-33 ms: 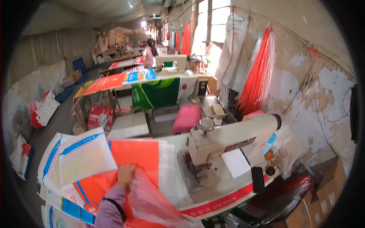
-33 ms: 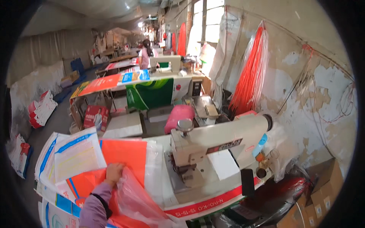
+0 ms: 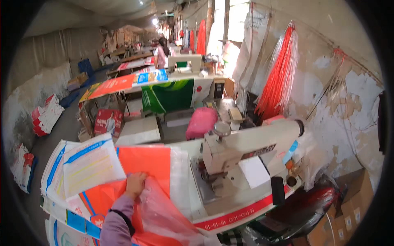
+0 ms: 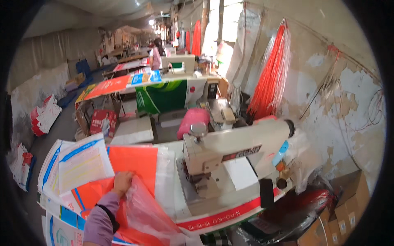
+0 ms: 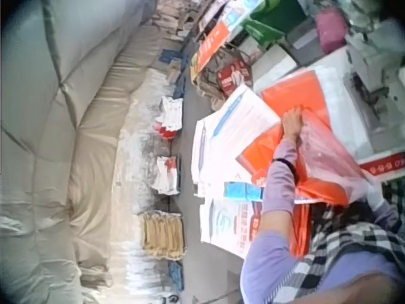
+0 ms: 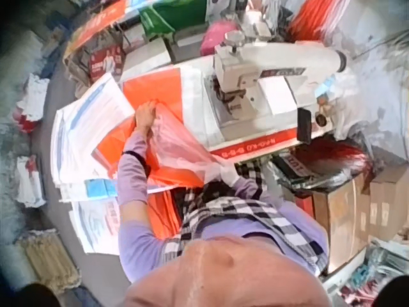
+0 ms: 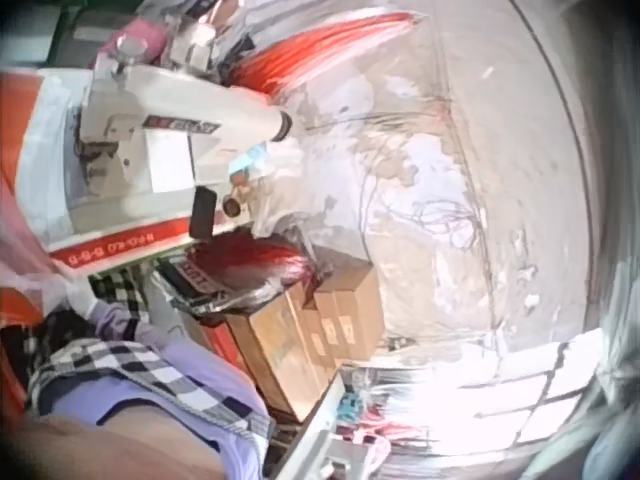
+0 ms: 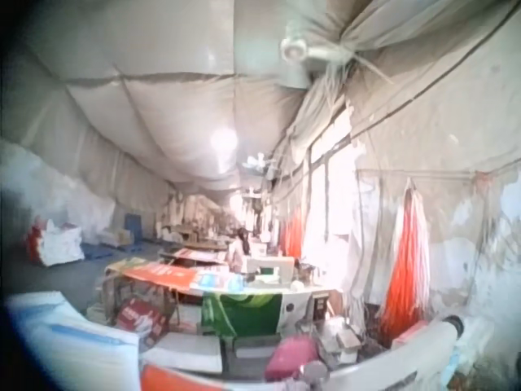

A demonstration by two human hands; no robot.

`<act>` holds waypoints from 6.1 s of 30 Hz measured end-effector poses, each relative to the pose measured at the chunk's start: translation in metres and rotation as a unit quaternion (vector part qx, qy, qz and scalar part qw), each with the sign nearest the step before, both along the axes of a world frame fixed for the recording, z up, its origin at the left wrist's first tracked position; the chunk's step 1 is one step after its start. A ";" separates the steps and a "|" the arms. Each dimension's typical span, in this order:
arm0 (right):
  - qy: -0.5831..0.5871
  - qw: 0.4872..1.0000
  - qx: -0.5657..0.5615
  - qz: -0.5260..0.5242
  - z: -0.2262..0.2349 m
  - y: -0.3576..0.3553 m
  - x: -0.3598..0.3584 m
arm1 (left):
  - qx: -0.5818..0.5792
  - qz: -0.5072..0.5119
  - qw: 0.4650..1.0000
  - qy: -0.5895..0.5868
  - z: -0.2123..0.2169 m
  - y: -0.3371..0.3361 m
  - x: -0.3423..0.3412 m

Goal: Sewing and folding large plastic agricultural bags using an industrial sewing machine.

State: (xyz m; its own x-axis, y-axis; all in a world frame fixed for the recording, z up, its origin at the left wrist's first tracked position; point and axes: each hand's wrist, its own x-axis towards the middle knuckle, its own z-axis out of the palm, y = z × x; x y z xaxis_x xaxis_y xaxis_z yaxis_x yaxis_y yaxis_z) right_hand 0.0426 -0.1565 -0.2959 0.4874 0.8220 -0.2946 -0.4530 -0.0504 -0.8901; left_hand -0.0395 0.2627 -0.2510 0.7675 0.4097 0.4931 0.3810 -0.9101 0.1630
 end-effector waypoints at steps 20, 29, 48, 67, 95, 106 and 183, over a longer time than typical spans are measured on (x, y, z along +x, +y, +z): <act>-0.517 0.839 -0.169 -0.003 0.025 -0.120 0.087 | -0.027 -0.283 0.958 0.043 0.013 -0.072 0.181; -0.141 0.974 -0.170 -0.042 0.037 -0.143 0.061 | -0.059 -0.339 0.919 0.193 0.070 -0.116 0.187; 0.161 0.965 0.194 -0.071 0.089 0.040 0.044 | -0.679 0.057 0.725 0.103 0.130 -0.294 -0.023; -0.109 0.993 0.002 -0.038 0.098 -0.045 0.018 | -0.093 -0.339 0.748 0.564 0.172 -0.334 0.055; -0.105 0.990 -0.050 -0.073 0.092 -0.039 0.028 | -0.258 -0.366 0.812 0.375 0.144 -0.285 0.045; -0.130 0.989 -0.061 -0.032 0.077 -0.020 0.044 | -0.050 -0.377 0.772 0.510 0.164 -0.322 0.018; -0.047 0.990 -0.087 0.105 0.039 -0.060 0.025 | -0.225 -0.285 0.904 0.224 0.082 -0.341 -0.001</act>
